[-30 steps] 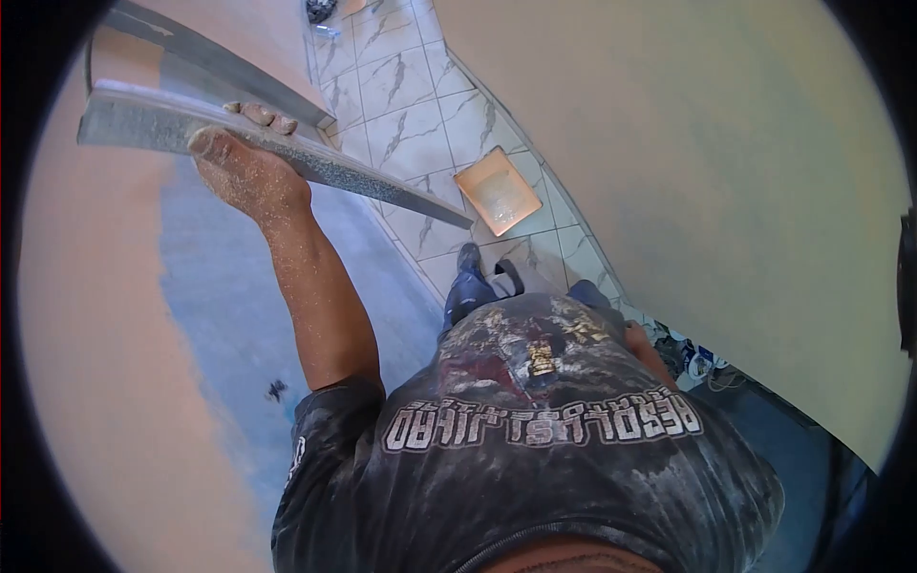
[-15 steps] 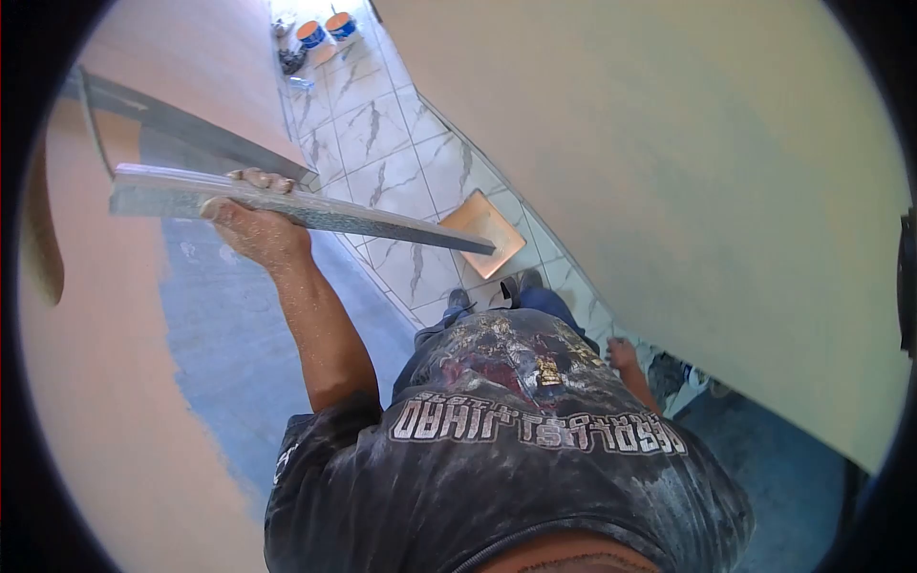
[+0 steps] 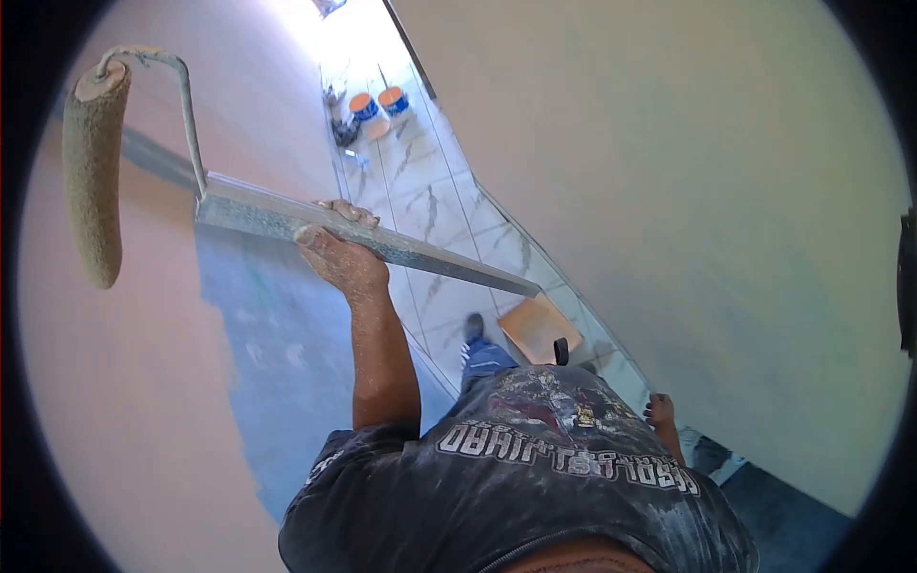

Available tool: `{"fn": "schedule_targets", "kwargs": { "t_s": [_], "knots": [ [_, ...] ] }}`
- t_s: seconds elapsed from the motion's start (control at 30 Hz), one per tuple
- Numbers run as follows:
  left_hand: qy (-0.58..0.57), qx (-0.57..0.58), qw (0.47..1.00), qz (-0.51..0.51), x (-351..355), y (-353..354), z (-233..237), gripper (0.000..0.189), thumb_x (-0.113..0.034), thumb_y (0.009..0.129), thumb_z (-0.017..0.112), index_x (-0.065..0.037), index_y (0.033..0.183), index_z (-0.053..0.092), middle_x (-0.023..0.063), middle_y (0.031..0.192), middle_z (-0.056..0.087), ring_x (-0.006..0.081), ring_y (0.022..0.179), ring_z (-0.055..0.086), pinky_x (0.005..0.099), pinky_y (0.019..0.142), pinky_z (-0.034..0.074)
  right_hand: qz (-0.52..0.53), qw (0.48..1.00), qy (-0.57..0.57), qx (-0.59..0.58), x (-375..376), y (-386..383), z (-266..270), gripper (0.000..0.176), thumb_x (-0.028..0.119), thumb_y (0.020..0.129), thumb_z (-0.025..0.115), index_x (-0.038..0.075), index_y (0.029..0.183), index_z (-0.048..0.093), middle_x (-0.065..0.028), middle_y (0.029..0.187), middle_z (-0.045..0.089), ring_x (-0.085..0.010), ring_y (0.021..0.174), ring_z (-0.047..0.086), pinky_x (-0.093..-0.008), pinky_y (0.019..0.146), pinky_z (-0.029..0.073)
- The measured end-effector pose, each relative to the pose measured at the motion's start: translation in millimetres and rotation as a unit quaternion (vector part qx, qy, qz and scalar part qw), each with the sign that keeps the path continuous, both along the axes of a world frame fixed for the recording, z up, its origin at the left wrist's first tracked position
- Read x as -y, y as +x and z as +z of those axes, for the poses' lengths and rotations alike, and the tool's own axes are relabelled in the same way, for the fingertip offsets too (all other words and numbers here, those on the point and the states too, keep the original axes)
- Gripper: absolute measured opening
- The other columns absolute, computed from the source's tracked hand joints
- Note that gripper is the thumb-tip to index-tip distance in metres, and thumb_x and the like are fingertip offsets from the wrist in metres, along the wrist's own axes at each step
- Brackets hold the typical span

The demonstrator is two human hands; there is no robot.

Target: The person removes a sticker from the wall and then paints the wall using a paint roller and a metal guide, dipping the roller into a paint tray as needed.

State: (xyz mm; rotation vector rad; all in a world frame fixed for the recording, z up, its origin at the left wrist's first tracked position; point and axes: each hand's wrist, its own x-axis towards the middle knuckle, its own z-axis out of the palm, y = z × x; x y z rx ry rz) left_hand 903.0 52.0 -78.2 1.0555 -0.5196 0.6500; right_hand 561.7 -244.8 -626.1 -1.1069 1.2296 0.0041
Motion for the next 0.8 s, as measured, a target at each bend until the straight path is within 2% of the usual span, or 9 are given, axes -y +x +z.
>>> {"fn": "schedule_targets", "kwargs": {
  "t_s": [0.13,0.33,0.37,0.4,0.5,0.57,0.63,0.67,0.8],
  "knots": [
    [0.064,0.050,0.995,-0.059,-33,43,-25,0.076,-0.078,0.075,0.049,-0.007,0.100,0.042,0.0064,0.077,0.048,0.0173,0.067,0.051,0.0301,0.057,0.047,-0.082,0.997,-0.003,0.009,-101,35,-47,0.040,0.034,0.089,0.059,0.005,0.115,0.049,-0.0096,0.083,0.059,-0.0195,0.057,0.056,-0.0339,0.044,0.043],
    [0.114,0.075,0.987,-0.085,-71,137,-63,0.081,-0.081,0.073,0.049,-0.005,0.101,0.040,0.0081,0.079,0.048,0.0174,0.068,0.050,0.0302,0.060,0.046,0.028,0.997,0.070,0.029,-218,97,-164,0.032,0.032,0.087,0.059,0.006,0.104,0.057,-0.0132,0.074,0.061,-0.0293,0.067,0.061,-0.0432,0.056,0.048],
    [0.109,0.083,0.987,-0.082,-68,145,-55,0.081,-0.081,0.073,0.049,-0.005,0.101,0.040,0.0081,0.079,0.048,0.0174,0.068,0.050,0.0302,0.060,0.046,0.247,0.949,-0.183,0.065,-224,93,-195,0.029,0.029,0.084,0.061,0.006,0.100,0.058,-0.0159,0.072,0.061,-0.0331,0.068,0.062,-0.0451,0.058,0.047],
    [0.109,0.076,0.988,-0.078,-69,149,-56,0.082,-0.081,0.072,0.050,-0.005,0.101,0.041,0.0082,0.079,0.048,0.0175,0.068,0.050,0.0303,0.061,0.046,0.355,0.801,-0.480,0.048,-230,89,-225,0.026,0.026,0.081,0.063,0.005,0.097,0.059,-0.0186,0.071,0.062,-0.0369,0.069,0.062,-0.0470,0.059,0.047],
    [0.095,0.069,0.990,-0.072,-72,162,-53,0.084,-0.082,0.070,0.051,-0.004,0.100,0.042,0.0081,0.079,0.048,0.0177,0.068,0.051,0.0304,0.061,0.046,0.332,0.857,-0.389,0.054,-212,92,-245,0.028,0.021,0.076,0.065,0.003,0.095,0.058,-0.0221,0.075,0.062,-0.0432,0.069,0.059,-0.0498,0.061,0.046],
    [0.081,0.057,0.992,-0.076,-77,169,-58,0.083,-0.081,0.068,0.055,-0.004,0.097,0.044,0.0074,0.079,0.048,0.0176,0.069,0.051,0.0304,0.061,0.046,0.383,0.763,-0.520,0.026,-210,83,-222,0.027,0.022,0.082,0.063,0.003,0.100,0.055,-0.0183,0.078,0.062,-0.0362,0.063,0.059,-0.0457,0.054,0.046],
    [0.075,0.061,0.993,-0.074,-74,183,-64,0.083,-0.080,0.068,0.056,-0.004,0.097,0.044,0.0071,0.079,0.048,0.0175,0.069,0.051,0.0304,0.060,0.046,0.084,0.994,-0.054,0.036,-200,116,-111,0.029,0.024,0.086,0.060,0.004,0.104,0.052,-0.0145,0.080,0.060,-0.0288,0.060,0.057,-0.0393,0.049,0.045],
    [0.071,0.066,0.992,-0.076,-76,190,-67,0.082,-0.079,0.068,0.058,-0.004,0.097,0.044,0.0069,0.079,0.048,0.0174,0.069,0.051,0.0304,0.060,0.046,-0.134,0.987,0.084,-0.002,-197,137,-26,0.030,0.026,0.088,0.059,0.004,0.107,0.050,-0.0127,0.082,0.059,-0.0252,0.058,0.056,-0.0360,0.046,0.044],
    [0.043,0.065,0.992,-0.102,-87,224,-82,0.079,-0.076,0.069,0.061,-0.004,0.096,0.044,0.0064,0.079,0.048,0.0172,0.068,0.051,0.0305,0.059,0.046,-0.120,0.992,0.036,-0.022,-180,153,-34,0.038,0.034,0.093,0.051,0.009,0.122,0.047,-0.0131,0.099,0.060,-0.0247,0.078,0.062,-0.0397,0.063,0.049]
  ]
}}
